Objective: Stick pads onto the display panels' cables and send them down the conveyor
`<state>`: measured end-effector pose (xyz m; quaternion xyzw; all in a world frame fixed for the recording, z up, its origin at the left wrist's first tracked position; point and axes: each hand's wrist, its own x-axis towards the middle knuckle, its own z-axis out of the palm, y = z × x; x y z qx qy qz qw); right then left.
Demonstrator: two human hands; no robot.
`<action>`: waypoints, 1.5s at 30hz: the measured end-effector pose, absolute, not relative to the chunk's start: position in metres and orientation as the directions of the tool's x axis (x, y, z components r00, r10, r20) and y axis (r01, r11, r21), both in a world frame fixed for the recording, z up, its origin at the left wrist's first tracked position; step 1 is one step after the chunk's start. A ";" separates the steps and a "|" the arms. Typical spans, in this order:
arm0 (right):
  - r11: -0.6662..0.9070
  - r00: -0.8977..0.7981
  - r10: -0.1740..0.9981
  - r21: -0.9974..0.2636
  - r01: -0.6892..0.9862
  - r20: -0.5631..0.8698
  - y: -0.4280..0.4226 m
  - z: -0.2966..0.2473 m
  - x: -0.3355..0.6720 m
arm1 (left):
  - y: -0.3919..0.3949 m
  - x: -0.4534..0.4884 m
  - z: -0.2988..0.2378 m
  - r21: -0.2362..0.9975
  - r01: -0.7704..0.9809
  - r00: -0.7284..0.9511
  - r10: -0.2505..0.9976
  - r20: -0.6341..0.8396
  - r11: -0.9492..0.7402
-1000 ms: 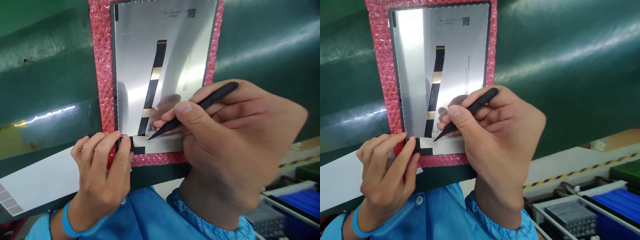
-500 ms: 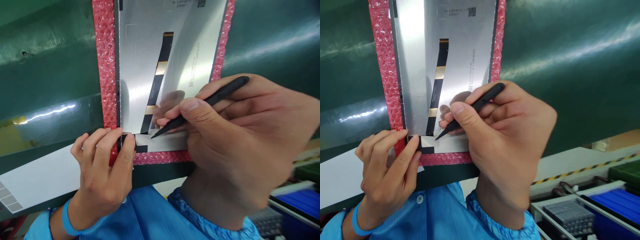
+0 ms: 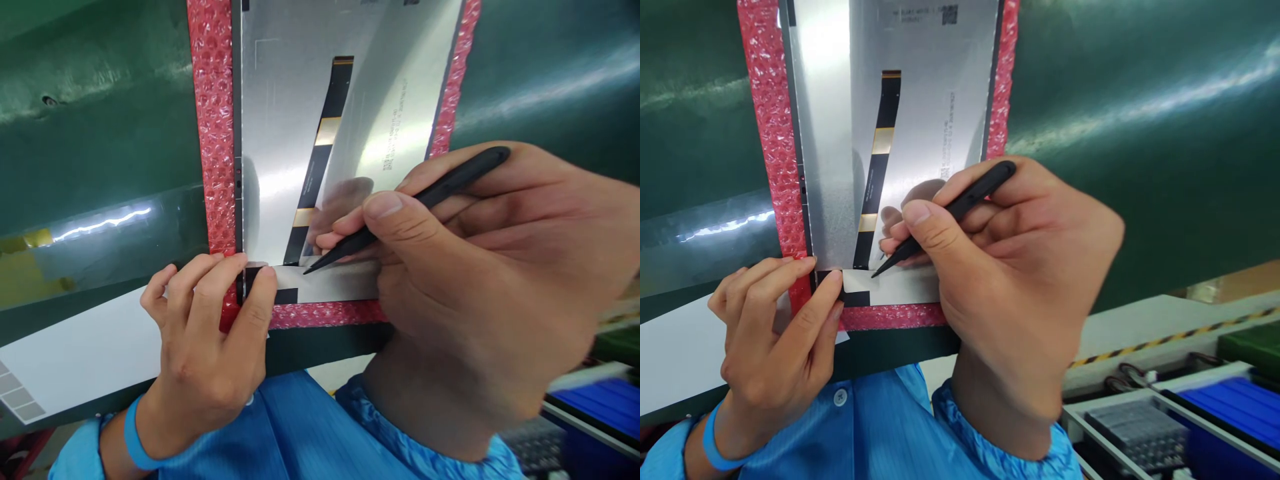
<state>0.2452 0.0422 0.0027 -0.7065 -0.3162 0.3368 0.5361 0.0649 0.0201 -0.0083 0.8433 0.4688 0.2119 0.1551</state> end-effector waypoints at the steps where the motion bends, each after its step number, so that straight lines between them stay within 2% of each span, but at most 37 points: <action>1: -0.225 0.576 0.807 -0.970 0.089 -0.134 0.042 0.003 0.245 | 0.020 0.065 -0.008 0.463 0.725 0.467 0.858 0.212 -0.509; 12: -0.222 0.581 0.804 -0.970 0.095 -0.127 0.041 0.001 0.243 | 0.018 0.068 -0.012 0.411 0.751 0.462 0.856 0.230 -0.516; 17: -0.227 0.698 0.713 -0.964 0.137 -0.069 0.040 0.001 0.238 | 0.018 0.068 -0.012 0.382 0.774 0.445 0.863 0.238 -0.505; 22: -0.103 0.784 0.618 -0.995 0.016 -0.051 0.041 -0.005 0.239 | 0.011 0.073 -0.010 0.267 0.784 0.513 0.827 0.228 -0.560; 27: -0.011 0.755 0.648 -0.993 -0.116 -0.095 0.041 -0.015 0.243 | 0.007 0.085 -0.009 0.127 0.763 0.623 0.774 0.117 -0.633; 34: 0.036 0.744 0.649 -0.970 -0.239 -0.159 0.041 -0.018 0.244 | -0.001 0.057 0.003 0.057 0.827 0.554 0.828 0.087 -0.559; 36: 0.046 0.739 0.649 -0.960 -0.275 -0.180 0.041 -0.021 0.244 | 0.002 0.045 0.006 0.098 0.854 0.503 0.859 0.098 -0.511; 38: 0.062 0.734 0.651 -0.950 -0.307 -0.195 0.043 -0.025 0.245 | 0.015 0.045 0.011 0.254 0.895 0.363 0.930 0.063 -0.366; 41: 0.090 0.738 0.636 -0.928 -0.362 -0.226 0.043 -0.034 0.253 | 0.046 0.074 0.021 0.556 0.831 0.124 0.974 -0.191 0.003; 45: 0.140 0.746 0.612 -0.892 -0.430 -0.263 0.043 -0.032 0.263 | 0.079 0.122 0.035 0.668 0.716 0.083 0.925 -0.371 0.204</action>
